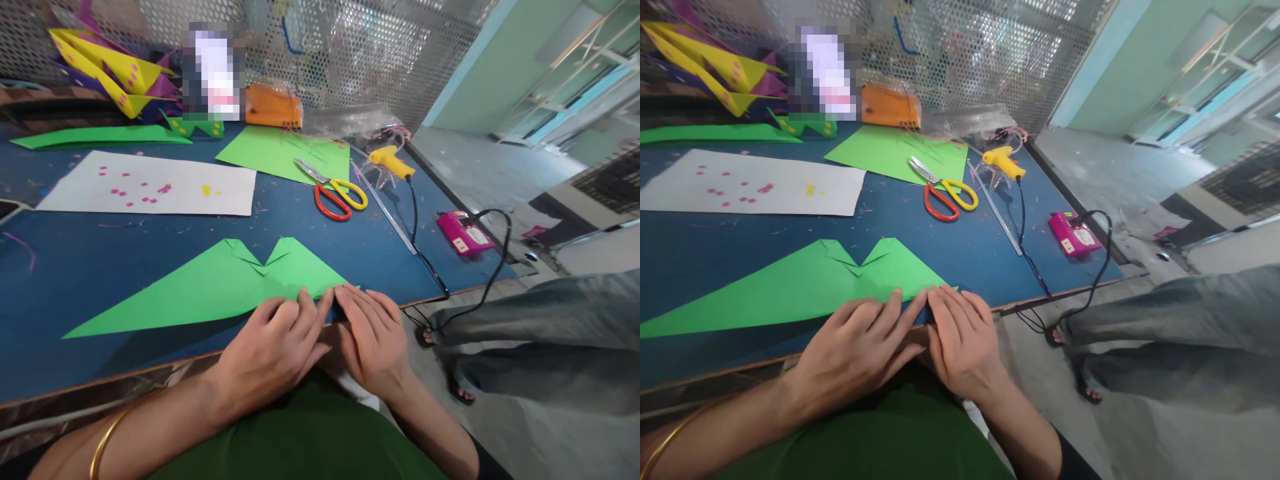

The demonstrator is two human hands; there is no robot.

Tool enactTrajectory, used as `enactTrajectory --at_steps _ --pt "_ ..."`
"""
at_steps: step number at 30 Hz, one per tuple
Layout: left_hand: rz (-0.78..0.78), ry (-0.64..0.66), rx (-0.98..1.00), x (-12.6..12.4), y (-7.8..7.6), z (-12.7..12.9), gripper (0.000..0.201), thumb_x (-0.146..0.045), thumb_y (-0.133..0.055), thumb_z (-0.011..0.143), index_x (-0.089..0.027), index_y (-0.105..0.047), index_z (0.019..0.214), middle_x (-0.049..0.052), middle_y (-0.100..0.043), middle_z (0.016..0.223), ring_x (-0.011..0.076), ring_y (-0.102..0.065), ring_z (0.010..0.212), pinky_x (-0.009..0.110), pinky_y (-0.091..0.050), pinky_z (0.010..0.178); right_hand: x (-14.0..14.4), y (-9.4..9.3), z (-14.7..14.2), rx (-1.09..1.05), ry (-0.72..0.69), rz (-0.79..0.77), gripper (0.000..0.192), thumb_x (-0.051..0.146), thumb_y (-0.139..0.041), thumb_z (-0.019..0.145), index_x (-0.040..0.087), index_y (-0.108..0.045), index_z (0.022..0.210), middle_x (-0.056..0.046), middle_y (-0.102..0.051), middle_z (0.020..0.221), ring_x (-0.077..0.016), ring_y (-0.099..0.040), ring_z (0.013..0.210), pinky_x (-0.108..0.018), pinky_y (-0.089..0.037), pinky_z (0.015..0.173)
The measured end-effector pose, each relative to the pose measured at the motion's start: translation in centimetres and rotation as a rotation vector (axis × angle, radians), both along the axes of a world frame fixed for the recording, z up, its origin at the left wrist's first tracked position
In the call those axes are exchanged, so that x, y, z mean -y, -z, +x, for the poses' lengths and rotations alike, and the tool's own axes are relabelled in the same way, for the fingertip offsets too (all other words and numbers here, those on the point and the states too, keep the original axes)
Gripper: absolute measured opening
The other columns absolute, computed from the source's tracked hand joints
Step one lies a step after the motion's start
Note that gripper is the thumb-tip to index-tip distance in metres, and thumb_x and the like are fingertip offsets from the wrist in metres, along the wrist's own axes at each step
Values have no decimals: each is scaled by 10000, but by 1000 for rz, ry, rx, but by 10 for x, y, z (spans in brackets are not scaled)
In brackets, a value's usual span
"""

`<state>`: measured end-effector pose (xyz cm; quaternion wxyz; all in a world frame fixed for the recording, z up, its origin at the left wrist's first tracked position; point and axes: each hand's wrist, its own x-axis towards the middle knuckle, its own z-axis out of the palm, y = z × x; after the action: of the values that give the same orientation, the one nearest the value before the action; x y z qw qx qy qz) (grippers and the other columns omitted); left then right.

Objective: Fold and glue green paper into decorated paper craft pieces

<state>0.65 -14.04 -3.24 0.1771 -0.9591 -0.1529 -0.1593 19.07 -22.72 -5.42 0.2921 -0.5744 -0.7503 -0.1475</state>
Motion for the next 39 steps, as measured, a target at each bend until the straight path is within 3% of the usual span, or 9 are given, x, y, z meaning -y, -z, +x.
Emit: enactTrajectory --at_steps 6,17,24,28,31,35,39 --pt "-103 -25 148 -2 0 -18 459 -348 -483 1023 -29 -593 1334 124 -701 1259 266 -604 1114 464 -372 1074 1 -1 -5 68 86 -91 414 294 -475 987 127 -588 1348 -154 -662 1269 -269 -576 1241 -468 -345 1094" --pt "-112 -115 192 -8 -10 -47 386 -364 -499 1001 -99 -671 1222 110 -747 1134 293 -677 1004 490 -364 1031 3 -10 -28 103 163 -100 438 277 -464 994 10 -590 1317 -203 -632 1328 -306 -551 1278 -517 -257 1167" --pt "-157 -100 187 -6 -10 -43 392 -308 -413 1025 -77 -672 1208 112 -749 1128 283 -673 1027 483 -322 1079 -14 -3 -47 90 -69 -21 454 316 -462 994 4 -610 1288 -185 -642 1332 -274 -546 1277 -414 -401 1115" --pt "-241 -110 252 -8 -13 -55 378 -305 -469 1004 -90 -632 1269 101 -746 1162 282 -675 1054 492 -325 1096 -18 3 -50 37 -77 2 440 302 -480 982 -11 -618 1258 -205 -658 1281 -287 -556 1252 -428 -454 1071" --pt "-257 -209 364 -13 -16 -68 266 -290 -580 968 -166 -678 1182 64 -775 1066 267 -700 981 494 -369 1058 -17 5 -50 40 -81 -8 439 287 -493 975 -14 -601 1276 -217 -646 1284 -293 -543 1259 -451 -455 1070" --pt "-300 -331 496 -16 -18 -77 114 -245 -623 950 -281 -730 931 -13 -786 927 243 -712 867 518 -391 1002 -16 5 -55 55 -29 -16 468 349 -485 986 69 -586 1346 -206 -618 1284 -309 -539 1221 -483 -458 1035" --pt "-332 -341 538 -14 -18 -74 127 -258 -627 950 -300 -726 884 -33 -781 892 226 -708 843 524 -380 1004 -17 3 -62 107 29 -36 495 458 -460 994 169 -603 1370 -198 -602 1262 -336 -543 1188 -519 -436 1006"
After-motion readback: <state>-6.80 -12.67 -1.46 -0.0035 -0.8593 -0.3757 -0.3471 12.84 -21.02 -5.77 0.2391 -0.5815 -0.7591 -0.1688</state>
